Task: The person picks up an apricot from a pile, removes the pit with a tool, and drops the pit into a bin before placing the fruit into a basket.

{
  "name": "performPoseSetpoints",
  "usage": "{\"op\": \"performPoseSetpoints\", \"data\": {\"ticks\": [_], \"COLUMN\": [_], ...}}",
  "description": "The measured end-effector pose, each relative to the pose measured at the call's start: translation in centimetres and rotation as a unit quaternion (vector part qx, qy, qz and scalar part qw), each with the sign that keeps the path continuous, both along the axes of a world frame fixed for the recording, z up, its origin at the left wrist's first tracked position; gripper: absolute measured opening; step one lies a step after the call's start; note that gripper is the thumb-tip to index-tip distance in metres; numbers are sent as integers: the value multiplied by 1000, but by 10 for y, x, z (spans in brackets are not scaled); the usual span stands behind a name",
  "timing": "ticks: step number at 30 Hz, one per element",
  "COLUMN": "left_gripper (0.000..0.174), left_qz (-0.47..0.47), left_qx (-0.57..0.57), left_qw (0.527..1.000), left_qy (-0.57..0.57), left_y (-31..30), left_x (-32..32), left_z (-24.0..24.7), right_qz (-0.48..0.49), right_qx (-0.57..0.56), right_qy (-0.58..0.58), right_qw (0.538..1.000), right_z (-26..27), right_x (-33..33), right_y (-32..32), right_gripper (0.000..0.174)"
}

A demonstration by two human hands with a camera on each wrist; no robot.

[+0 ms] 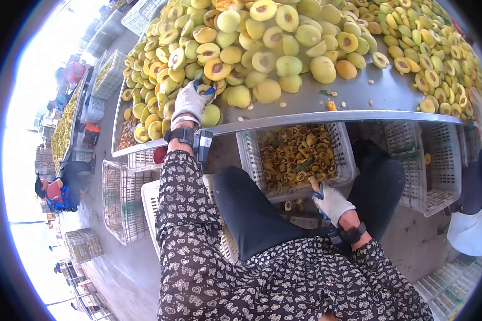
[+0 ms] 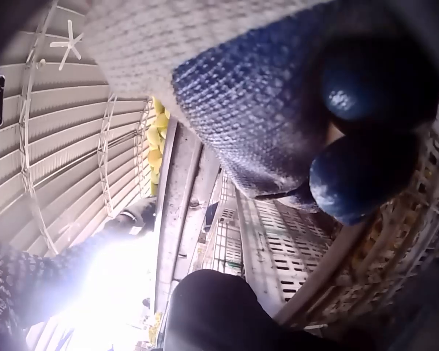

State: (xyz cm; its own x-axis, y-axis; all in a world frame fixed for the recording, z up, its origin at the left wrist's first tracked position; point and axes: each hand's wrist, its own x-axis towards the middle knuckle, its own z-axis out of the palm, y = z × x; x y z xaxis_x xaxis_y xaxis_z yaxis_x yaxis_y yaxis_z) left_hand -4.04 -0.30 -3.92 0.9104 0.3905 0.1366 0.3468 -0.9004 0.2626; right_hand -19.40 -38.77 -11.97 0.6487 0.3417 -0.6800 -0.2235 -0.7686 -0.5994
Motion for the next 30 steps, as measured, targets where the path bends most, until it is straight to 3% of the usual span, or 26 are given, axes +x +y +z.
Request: {"op": "performPoseSetpoints", "data": {"ticks": [2, 4, 6, 7, 8, 10, 11, 13, 14, 16, 17, 18, 19, 20, 21, 22, 23, 24, 26, 27, 30], "left_gripper": [45, 36, 31, 29, 29, 28, 30, 36, 38, 41, 43, 45, 47, 47, 47, 47, 48, 48, 48, 47, 46], "left_qz": [-3, -17, 13, 42, 0, 2, 4, 18, -8, 92, 83, 72, 84, 87, 71, 54, 29, 29, 63, 54, 52], "left_qx": [-8, -115, -281, -430, -537, -692, -772, -893, -919, -931, -939, -948, -938, -941, -931, -918, -912, -913, -856, -837, -835], "left_qw": [999, 992, 948, 877, 812, 675, 575, 357, 305, 232, 221, 209, 244, 237, 283, 330, 353, 353, 467, 503, 505], "left_qy": [33, -49, -146, -211, -230, -257, -271, -273, -250, -266, -248, -230, -230, -225, -221, -215, -207, -203, -213, -209, -212], "left_y": [-8, -12, -20, -33, -25, -57, -68, -98, -116, -148, -156, -164, -171, -175, -176, -177, -179, -183, -191, -192, -197], "left_x": [-10, -26, -41, -49, -62, -91, -106, -127, -138, -153, -160, -165, -170, -172, -174, -176, -177, -178, -179, -181, -185], "left_z": [5, 7, 11, 15, 8, 20, 11, -4, -8, -14, -23, -31, -34, -39, -45, -49, -52, -50, -40, -40, -35], "right_qz": [-1, -37, -69, -99, -98, -202, -209, -200, -187, -220, -251, -214, -196, -177, -181, -115, -47, -50, 103, 118, 110], "right_qx": [-7, 18, 50, 83, 82, 182, 237, 247, 264, 281, 305, 284, 269, 255, 250, 218, 184, 183, 87, 57, 50], "right_qy": [9, 18, 22, 29, 31, 120, 94, 79, 59, 96, 122, 79, 51, 23, 23, -40, -101, -100, -243, -207, -248], "right_qw": [1000, 999, 996, 991, 991, 955, 944, 945, 944, 929, 911, 931, 942, 950, 951, 968, 977, 977, 961, 970, 961], "right_z": [-1, 12, 14, 15, 16, 18, 2, -1, -2, 25, 39, 44, 59, 75, 86, 95, 99, 96, 89, 97, 82], "right_x": [-3, -3, -3, -4, -4, -3, -6, -6, -8, -14, -16, -17, -18, -18, -17, -17, -19, -22, -28, -29, -37], "right_y": [0, 3, 1, 1, 2, 3, 6, 11, 17, 28, 30, 27, 26, 25, 24, 24, 25, 28, 33, 36, 42], "right_gripper": [32, 28, 25, 23, 23, 20, 11, 12, 13, 13, 13, 16, 18, 21, 21, 26, 30, 30, 32, 42, 39]}}
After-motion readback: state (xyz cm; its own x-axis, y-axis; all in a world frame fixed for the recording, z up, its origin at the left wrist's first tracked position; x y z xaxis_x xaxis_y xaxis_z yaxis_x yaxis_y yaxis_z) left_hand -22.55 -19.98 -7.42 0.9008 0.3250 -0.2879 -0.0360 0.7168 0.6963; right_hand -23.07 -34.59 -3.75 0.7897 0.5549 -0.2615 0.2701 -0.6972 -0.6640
